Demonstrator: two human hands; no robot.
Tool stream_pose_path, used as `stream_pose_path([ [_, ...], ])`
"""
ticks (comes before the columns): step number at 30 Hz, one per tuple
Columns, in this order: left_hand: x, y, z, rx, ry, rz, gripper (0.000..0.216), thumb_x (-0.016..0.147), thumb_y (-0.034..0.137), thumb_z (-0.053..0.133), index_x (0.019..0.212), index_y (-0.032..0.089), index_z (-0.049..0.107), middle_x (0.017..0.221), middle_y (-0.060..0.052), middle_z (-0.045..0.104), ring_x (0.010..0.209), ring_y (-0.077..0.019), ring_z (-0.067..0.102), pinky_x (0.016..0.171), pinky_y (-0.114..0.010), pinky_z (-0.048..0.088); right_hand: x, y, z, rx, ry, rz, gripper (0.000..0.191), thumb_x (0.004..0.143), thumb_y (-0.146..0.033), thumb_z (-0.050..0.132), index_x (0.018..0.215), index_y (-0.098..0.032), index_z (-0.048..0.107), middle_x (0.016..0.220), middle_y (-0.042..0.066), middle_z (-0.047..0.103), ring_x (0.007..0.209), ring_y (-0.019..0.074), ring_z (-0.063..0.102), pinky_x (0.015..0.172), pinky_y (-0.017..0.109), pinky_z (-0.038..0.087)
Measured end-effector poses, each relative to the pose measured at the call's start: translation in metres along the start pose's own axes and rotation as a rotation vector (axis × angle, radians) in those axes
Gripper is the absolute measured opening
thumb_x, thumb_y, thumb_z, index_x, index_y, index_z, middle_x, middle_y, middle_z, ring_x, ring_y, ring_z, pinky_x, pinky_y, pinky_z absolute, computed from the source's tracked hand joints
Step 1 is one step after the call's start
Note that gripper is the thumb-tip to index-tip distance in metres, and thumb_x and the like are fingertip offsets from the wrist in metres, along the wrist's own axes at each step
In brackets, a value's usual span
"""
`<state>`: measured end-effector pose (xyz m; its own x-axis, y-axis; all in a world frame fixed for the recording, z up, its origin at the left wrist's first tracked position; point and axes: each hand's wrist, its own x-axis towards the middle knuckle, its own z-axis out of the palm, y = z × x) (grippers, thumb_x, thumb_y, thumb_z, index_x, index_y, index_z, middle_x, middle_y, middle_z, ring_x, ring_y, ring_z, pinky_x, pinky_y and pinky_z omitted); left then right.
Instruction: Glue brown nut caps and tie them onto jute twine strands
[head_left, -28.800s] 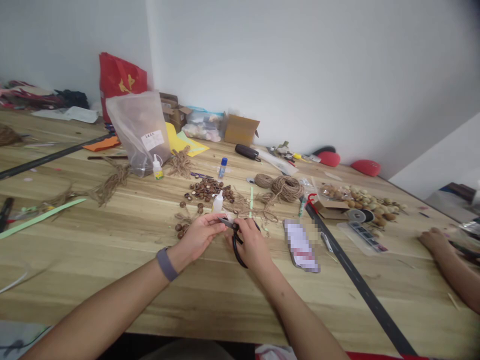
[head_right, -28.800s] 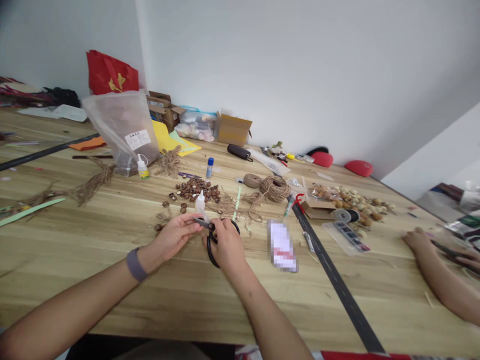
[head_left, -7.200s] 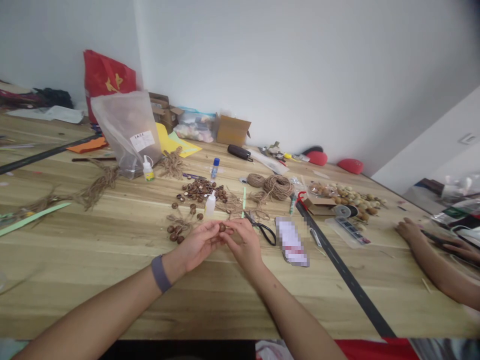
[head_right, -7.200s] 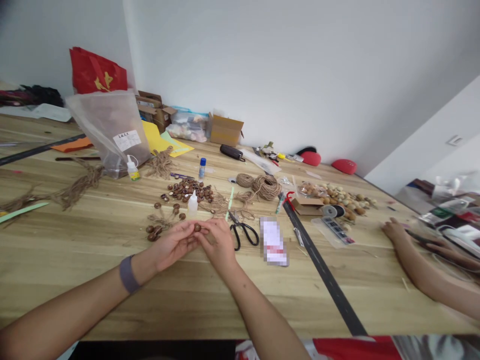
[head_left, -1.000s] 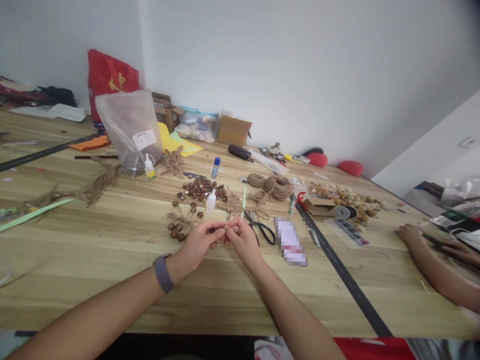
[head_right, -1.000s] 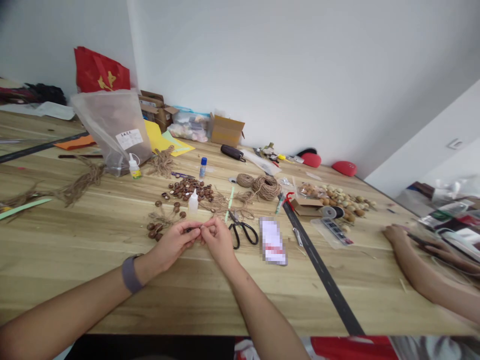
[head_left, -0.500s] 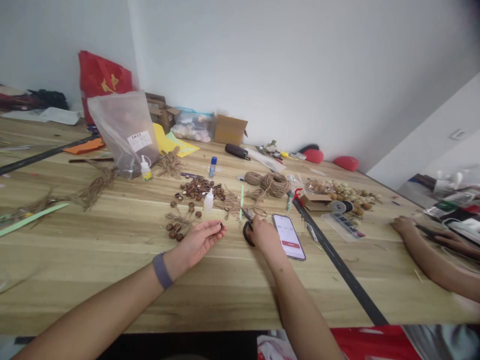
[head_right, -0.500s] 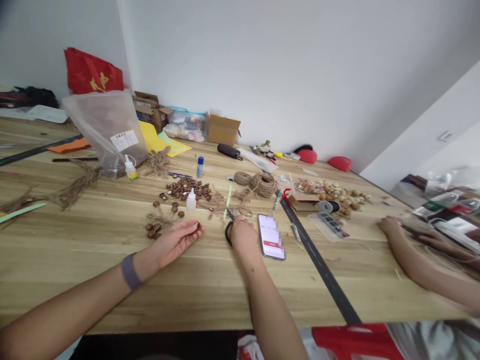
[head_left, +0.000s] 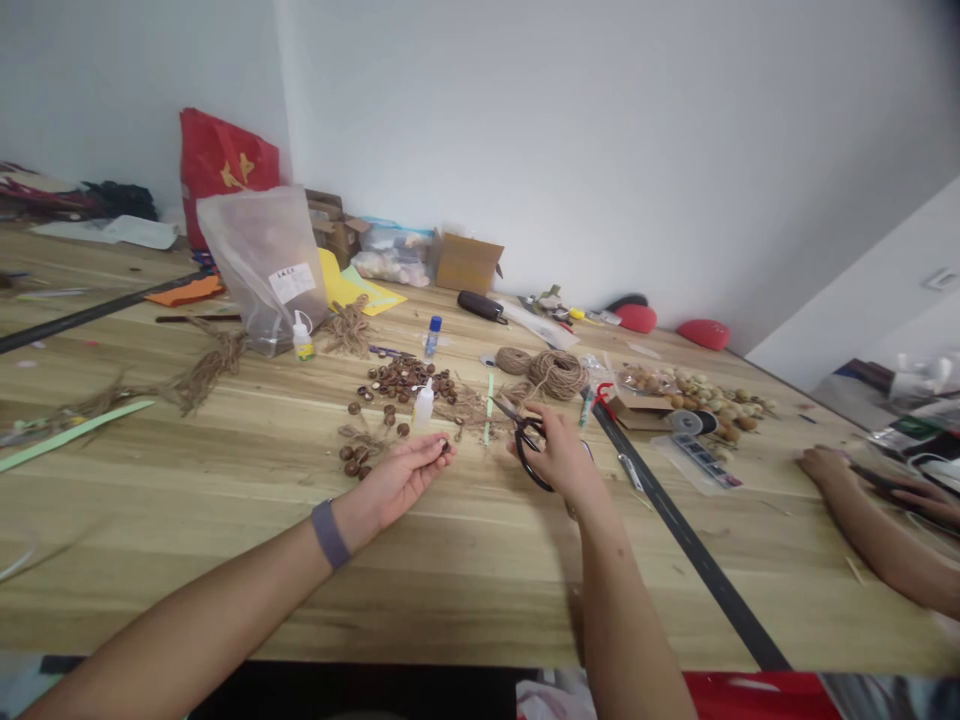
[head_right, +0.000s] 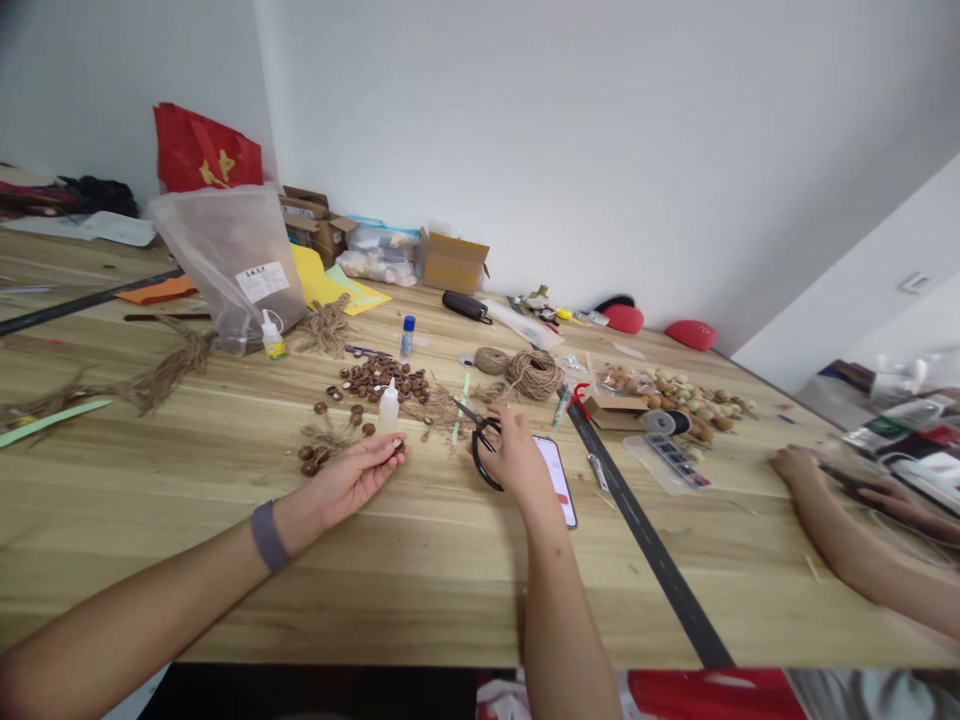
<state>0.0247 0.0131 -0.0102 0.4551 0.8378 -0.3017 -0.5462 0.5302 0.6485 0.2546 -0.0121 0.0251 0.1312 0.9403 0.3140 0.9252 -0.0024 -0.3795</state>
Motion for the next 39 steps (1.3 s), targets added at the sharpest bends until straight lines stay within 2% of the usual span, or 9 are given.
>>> stream_pose_path([
  [2,0.000,0.001,0.000,-0.002,-0.002,0.017,0.014,0.083,-0.001,0.058,0.085,0.010,0.066,0.080,-0.005,0.069,0.070,-0.0060,0.065,0.073,-0.012,0.053,-0.002,-0.011,0.002,0.126,-0.020,-0.166,0.048,0.078,-0.034,0.065,0.123,-0.021,0.054,0.108,0.009,0.062,0.095,0.0226,0.060,0.084,0.034,0.045],
  [5,0.000,0.002,0.000,-0.001,-0.005,0.045,0.014,0.083,-0.001,0.058,0.083,0.011,0.066,0.080,-0.003,0.069,0.069,-0.0052,0.064,0.074,-0.012,0.053,-0.009,-0.032,0.012,0.183,-0.114,-0.286,0.037,0.085,-0.034,0.059,0.120,-0.022,0.056,0.098,0.006,0.063,0.081,0.0190,0.060,0.074,0.030,0.046],
  [9,0.000,0.003,0.000,0.006,-0.028,0.063,0.019,0.083,-0.004,0.055,0.087,0.011,0.066,0.084,-0.003,0.068,0.071,-0.0050,0.064,0.077,-0.014,0.052,-0.019,-0.052,0.023,0.007,-0.169,-0.230,0.038,0.083,-0.037,0.061,0.118,-0.023,0.056,0.106,0.009,0.059,0.089,0.0217,0.061,0.072,0.030,0.046],
  [14,0.002,0.003,-0.003,0.059,-0.045,0.085,0.017,0.081,-0.001,0.059,0.088,0.012,0.066,0.086,-0.003,0.067,0.071,-0.0053,0.061,0.080,-0.016,0.050,-0.023,-0.058,0.029,-0.103,-0.180,-0.210,0.040,0.082,-0.038,0.063,0.118,-0.023,0.055,0.107,0.011,0.059,0.096,0.0245,0.061,0.076,0.031,0.046],
  [24,-0.001,0.002,-0.003,0.105,-0.069,0.119,0.010,0.081,0.003,0.062,0.085,0.011,0.067,0.083,-0.004,0.067,0.071,-0.0077,0.061,0.073,-0.018,0.051,-0.025,-0.061,0.033,-0.068,-0.201,-0.221,0.033,0.085,-0.040,0.059,0.114,-0.024,0.056,0.106,0.009,0.060,0.091,0.0216,0.062,0.068,0.027,0.042],
  [33,-0.002,0.004,-0.003,0.092,-0.046,0.090,0.011,0.082,0.004,0.061,0.074,0.012,0.065,0.073,-0.002,0.063,0.067,-0.0083,0.058,0.068,-0.018,0.049,-0.024,-0.058,0.036,0.105,-0.221,-0.251,0.032,0.084,-0.045,0.061,0.107,-0.022,0.060,0.081,0.003,0.057,0.071,0.0172,0.055,0.064,0.026,0.039],
  [39,-0.005,0.005,-0.001,0.103,-0.053,0.089,0.010,0.082,0.007,0.063,0.074,0.012,0.062,0.072,-0.001,0.061,0.066,-0.0077,0.058,0.066,-0.017,0.050,-0.025,-0.058,0.039,0.137,-0.198,-0.257,0.031,0.084,-0.044,0.061,0.105,-0.021,0.060,0.081,0.003,0.056,0.070,0.0167,0.054,0.063,0.025,0.039],
])
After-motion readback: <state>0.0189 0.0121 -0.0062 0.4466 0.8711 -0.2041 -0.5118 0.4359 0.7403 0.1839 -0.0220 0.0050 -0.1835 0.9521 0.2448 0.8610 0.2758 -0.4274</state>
